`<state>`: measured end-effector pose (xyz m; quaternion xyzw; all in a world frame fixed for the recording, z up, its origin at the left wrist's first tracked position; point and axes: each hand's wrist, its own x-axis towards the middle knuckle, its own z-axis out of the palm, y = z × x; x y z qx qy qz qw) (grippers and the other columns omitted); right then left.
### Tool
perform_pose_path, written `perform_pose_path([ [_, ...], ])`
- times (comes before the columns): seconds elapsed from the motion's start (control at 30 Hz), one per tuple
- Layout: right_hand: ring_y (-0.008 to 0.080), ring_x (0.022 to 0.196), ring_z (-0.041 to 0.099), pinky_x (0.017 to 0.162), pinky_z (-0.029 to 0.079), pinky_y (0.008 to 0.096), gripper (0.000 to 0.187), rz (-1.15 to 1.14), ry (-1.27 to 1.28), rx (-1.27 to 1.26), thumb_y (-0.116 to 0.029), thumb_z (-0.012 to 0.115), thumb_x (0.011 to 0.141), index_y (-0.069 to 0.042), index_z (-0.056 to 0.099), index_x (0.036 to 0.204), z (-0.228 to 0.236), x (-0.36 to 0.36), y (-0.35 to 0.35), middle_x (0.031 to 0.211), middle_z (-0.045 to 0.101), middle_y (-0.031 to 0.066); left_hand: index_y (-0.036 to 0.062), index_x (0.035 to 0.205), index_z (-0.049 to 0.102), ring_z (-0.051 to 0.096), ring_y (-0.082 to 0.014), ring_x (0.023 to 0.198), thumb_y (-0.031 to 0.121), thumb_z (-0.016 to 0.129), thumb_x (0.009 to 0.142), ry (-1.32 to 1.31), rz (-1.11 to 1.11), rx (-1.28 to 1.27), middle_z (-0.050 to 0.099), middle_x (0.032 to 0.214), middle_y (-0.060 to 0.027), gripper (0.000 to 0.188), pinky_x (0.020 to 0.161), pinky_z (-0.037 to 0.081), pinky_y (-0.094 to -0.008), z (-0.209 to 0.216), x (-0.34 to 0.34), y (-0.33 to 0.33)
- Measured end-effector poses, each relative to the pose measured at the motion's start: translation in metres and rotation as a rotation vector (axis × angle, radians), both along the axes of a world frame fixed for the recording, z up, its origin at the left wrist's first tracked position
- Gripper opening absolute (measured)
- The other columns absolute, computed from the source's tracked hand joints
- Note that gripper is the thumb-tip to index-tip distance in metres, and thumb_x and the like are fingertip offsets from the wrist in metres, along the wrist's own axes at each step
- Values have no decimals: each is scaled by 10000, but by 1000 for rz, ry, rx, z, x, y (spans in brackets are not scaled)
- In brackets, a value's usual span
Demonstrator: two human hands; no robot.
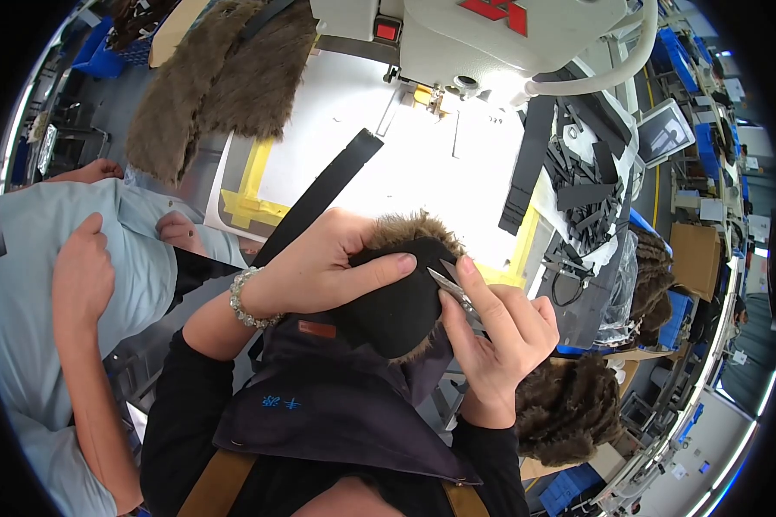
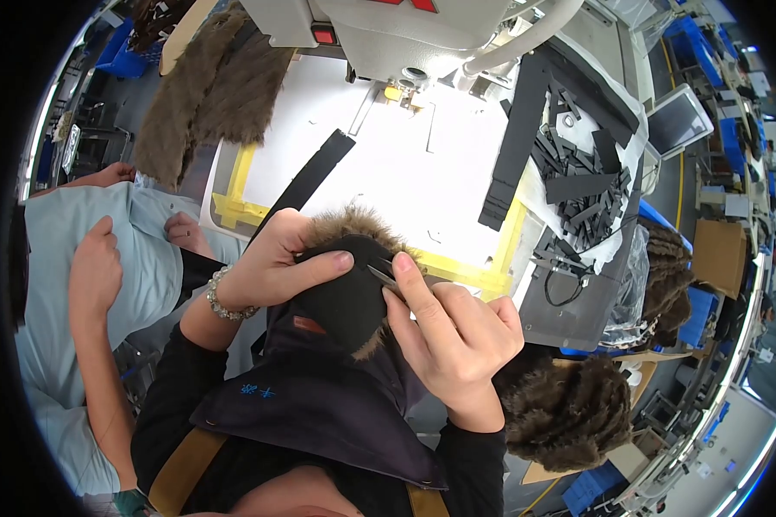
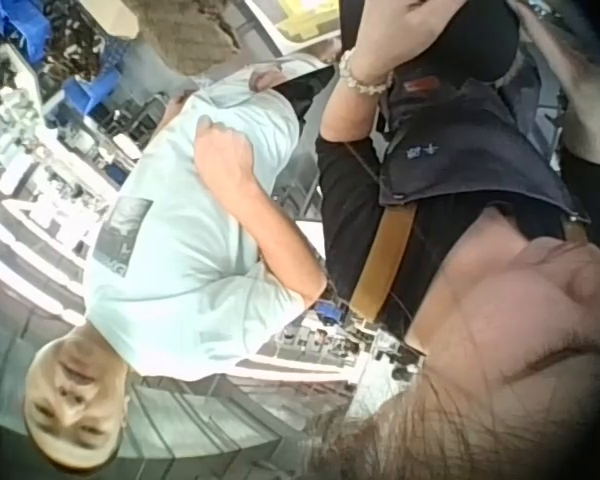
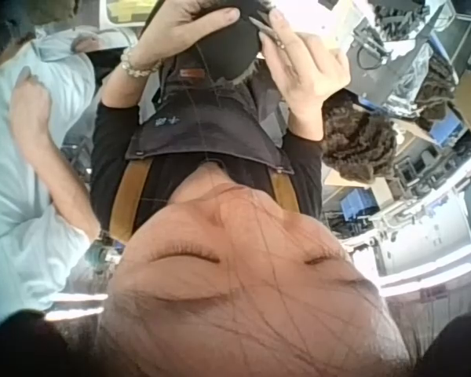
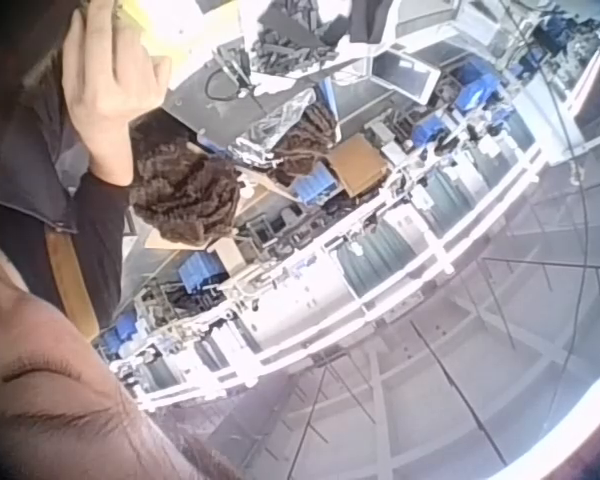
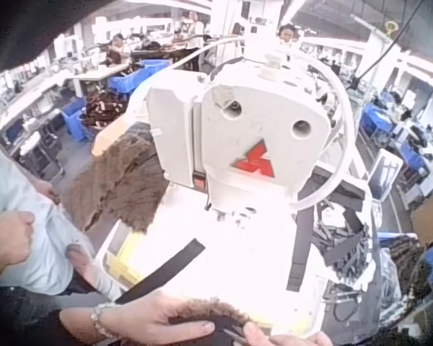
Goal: Assembling fur components by attaching straps and buckles using small hand tools.
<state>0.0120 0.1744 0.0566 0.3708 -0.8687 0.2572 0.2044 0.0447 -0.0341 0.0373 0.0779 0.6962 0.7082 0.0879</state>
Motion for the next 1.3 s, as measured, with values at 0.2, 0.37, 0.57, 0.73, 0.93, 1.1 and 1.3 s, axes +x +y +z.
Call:
perform_pose_path([
  [0.2,76,463,401,450,211,258,475,21,-4,6,-132,772,560,-147,698,1029,0,0,1,571,461,-67,-66,990,612,531,-37,704,125,559,882,1,9,19,644,758,-43,226,620,452,-215,0,0,1],
  [0.37,76,465,402,449,210,256,471,14,-1,8,-135,776,559,-144,699,1024,1,1,1,572,460,-66,-68,972,610,526,-36,689,133,568,876,22,1,-59,639,729,-61,227,608,444,-217,-1,1,-1],
  [0.57,76,467,402,449,214,253,463,10,-2,3,-132,778,561,-136,701,1017,2,2,1,571,448,-63,-64,967,609,524,-45,673,131,569,873,35,31,-33,634,719,-61,220,604,442,-223,-1,2,1],
  [0.73,75,471,399,447,215,254,450,26,35,-6,-141,782,559,-134,707,1002,1,2,1,580,444,-58,-64,978,609,526,-45,678,132,567,875,24,24,0,637,732,-56,225,608,445,-224,1,1,1],
  [0.93,74,460,382,446,194,257,433,33,64,-10,-138,781,564,-141,710,991,-1,2,-1,572,429,-62,-63,975,608,532,-47,680,138,563,881,27,19,32,640,739,-51,227,607,445,-225,-1,1,5],
  [1.1,68,443,357,452,170,264,409,49,114,0,-133,780,565,-148,716,968,-3,3,-1,560,412,-72,-65,949,609,526,-47,656,141,563,878,47,5,23,632,708,-67,223,588,439,-229,-5,2,3],
  [1.3,76,433,332,458,169,263,393,40,78,39,-135,773,575,-169,719,963,1,3,-1,555,384,-73,-63,954,606,506,-50,608,130,569,856,78,29,-34,601,653,-90,220,553,424,-239,-5,3,3],
])
